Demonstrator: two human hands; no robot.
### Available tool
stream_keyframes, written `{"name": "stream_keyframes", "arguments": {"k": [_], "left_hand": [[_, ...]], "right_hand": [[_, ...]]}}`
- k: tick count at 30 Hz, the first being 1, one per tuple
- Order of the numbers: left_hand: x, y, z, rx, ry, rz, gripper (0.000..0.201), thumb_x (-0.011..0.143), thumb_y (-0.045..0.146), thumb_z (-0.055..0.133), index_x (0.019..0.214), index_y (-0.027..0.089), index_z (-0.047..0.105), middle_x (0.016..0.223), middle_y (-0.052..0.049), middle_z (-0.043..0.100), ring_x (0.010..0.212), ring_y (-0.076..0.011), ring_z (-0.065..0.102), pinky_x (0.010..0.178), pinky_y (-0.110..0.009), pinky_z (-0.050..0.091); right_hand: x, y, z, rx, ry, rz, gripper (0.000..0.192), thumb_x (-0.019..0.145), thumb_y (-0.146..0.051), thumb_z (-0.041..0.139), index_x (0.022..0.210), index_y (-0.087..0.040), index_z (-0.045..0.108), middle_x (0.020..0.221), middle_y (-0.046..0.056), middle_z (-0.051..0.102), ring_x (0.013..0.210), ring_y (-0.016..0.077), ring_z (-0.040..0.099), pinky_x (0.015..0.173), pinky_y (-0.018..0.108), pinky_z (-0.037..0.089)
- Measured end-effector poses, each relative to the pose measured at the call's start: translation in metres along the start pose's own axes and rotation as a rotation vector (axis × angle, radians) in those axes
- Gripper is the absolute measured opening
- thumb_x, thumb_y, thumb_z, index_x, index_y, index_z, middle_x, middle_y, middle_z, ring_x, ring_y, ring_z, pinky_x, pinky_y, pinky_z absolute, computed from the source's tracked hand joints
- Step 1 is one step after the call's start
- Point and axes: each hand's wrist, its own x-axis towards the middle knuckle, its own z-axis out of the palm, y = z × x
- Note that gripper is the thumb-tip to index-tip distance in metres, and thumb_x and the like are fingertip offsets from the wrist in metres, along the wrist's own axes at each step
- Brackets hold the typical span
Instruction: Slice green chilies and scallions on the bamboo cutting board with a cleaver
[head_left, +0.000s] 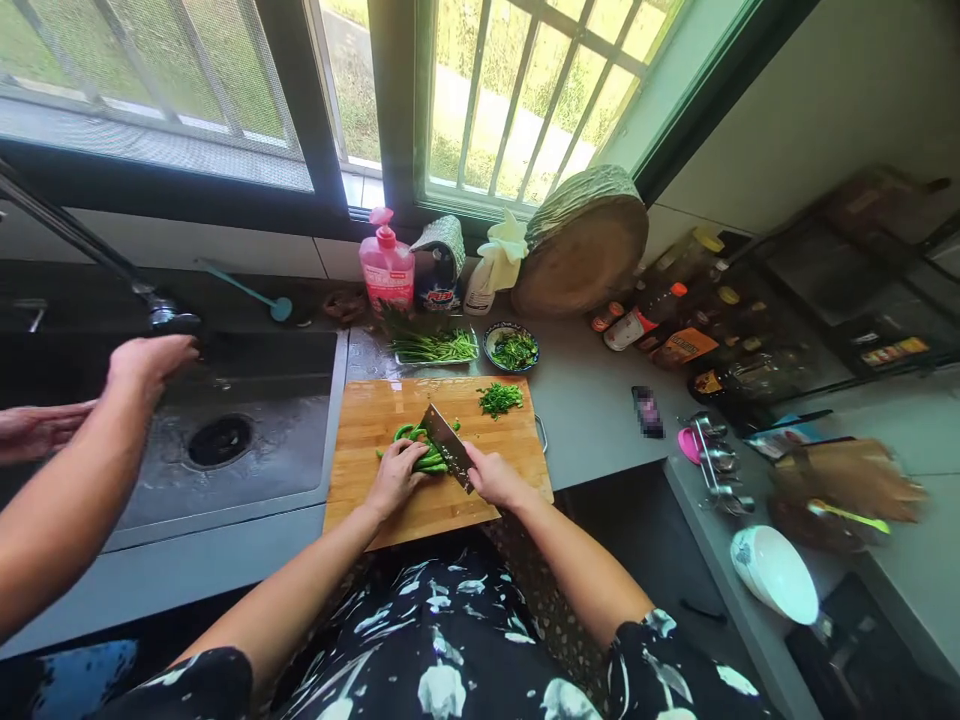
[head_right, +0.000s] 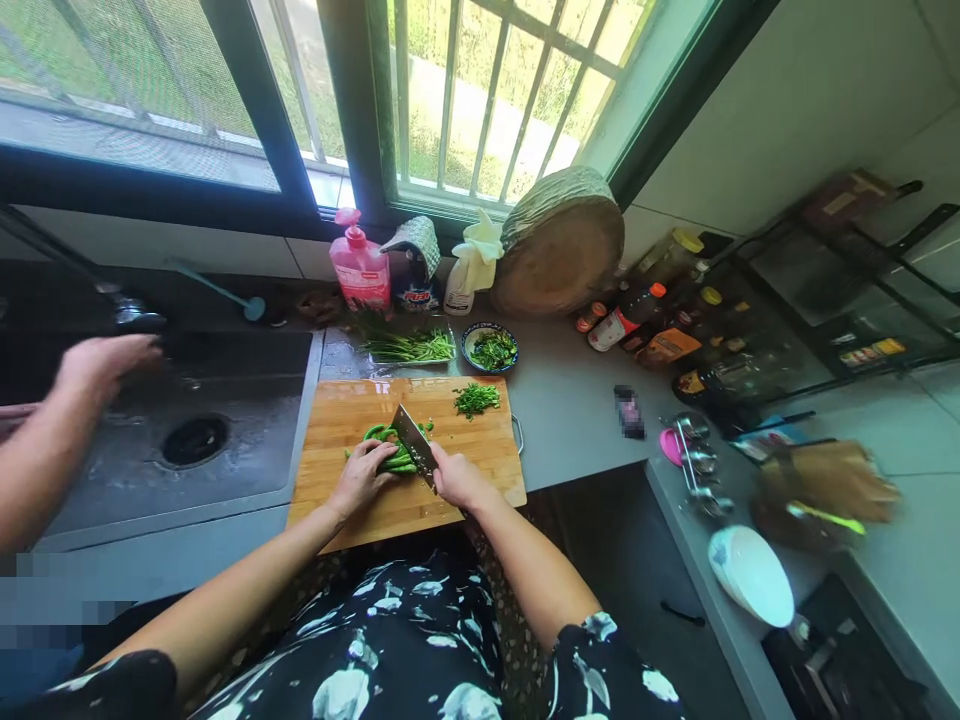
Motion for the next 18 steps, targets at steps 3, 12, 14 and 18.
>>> {"name": "stream_keyframes", "arguments": {"k": [3, 12, 14, 18], "left_hand": [[-0.001, 0.000, 0.001, -0.009, -0.009, -0.021, 0.032, 0.076, 0.030, 0.058, 0.107, 0.020, 0.054, 0.104, -0.010, 0.064, 0.102, -0.0273, 0.054, 0.086, -0.052, 0.043], [-0.004, -0.001, 0.000, 0.060, -0.018, -0.025, 0.038, 0.074, 0.027, 0.061, 0.110, 0.019, 0.054, 0.109, -0.010, 0.062, 0.104, -0.0289, 0.050, 0.088, -0.049, 0.042], [-0.003, 0.002, -0.002, 0.085, -0.032, -0.018, 0.043, 0.072, 0.027, 0.063, 0.113, 0.019, 0.053, 0.112, -0.011, 0.061, 0.106, -0.0293, 0.048, 0.090, -0.049, 0.041], [0.004, 0.010, -0.013, 0.136, -0.042, 0.005, 0.051, 0.071, 0.031, 0.065, 0.118, 0.018, 0.050, 0.118, -0.011, 0.056, 0.108, -0.0304, 0.046, 0.091, -0.047, 0.040]], "right_hand": [[-0.001, -0.005, 0.011, -0.004, 0.008, 0.009, 0.054, 0.087, -0.021, 0.037, 0.139, -0.025, 0.021, 0.090, 0.007, 0.067, 0.082, 0.0201, 0.064, 0.067, 0.023, 0.042], [0.027, -0.030, 0.052, -0.150, 0.103, 0.105, 0.061, 0.087, -0.021, 0.037, 0.142, -0.015, 0.013, 0.081, 0.012, 0.068, 0.073, 0.0229, 0.065, 0.066, 0.031, 0.049], [0.028, -0.025, 0.049, -0.138, 0.112, 0.108, 0.059, 0.089, -0.024, 0.036, 0.142, -0.016, 0.014, 0.082, 0.011, 0.068, 0.074, 0.0225, 0.065, 0.066, 0.031, 0.049], [0.025, -0.018, 0.042, -0.132, 0.110, 0.116, 0.057, 0.090, -0.028, 0.034, 0.142, -0.017, 0.014, 0.084, 0.012, 0.068, 0.076, 0.0234, 0.065, 0.067, 0.031, 0.048]]}}
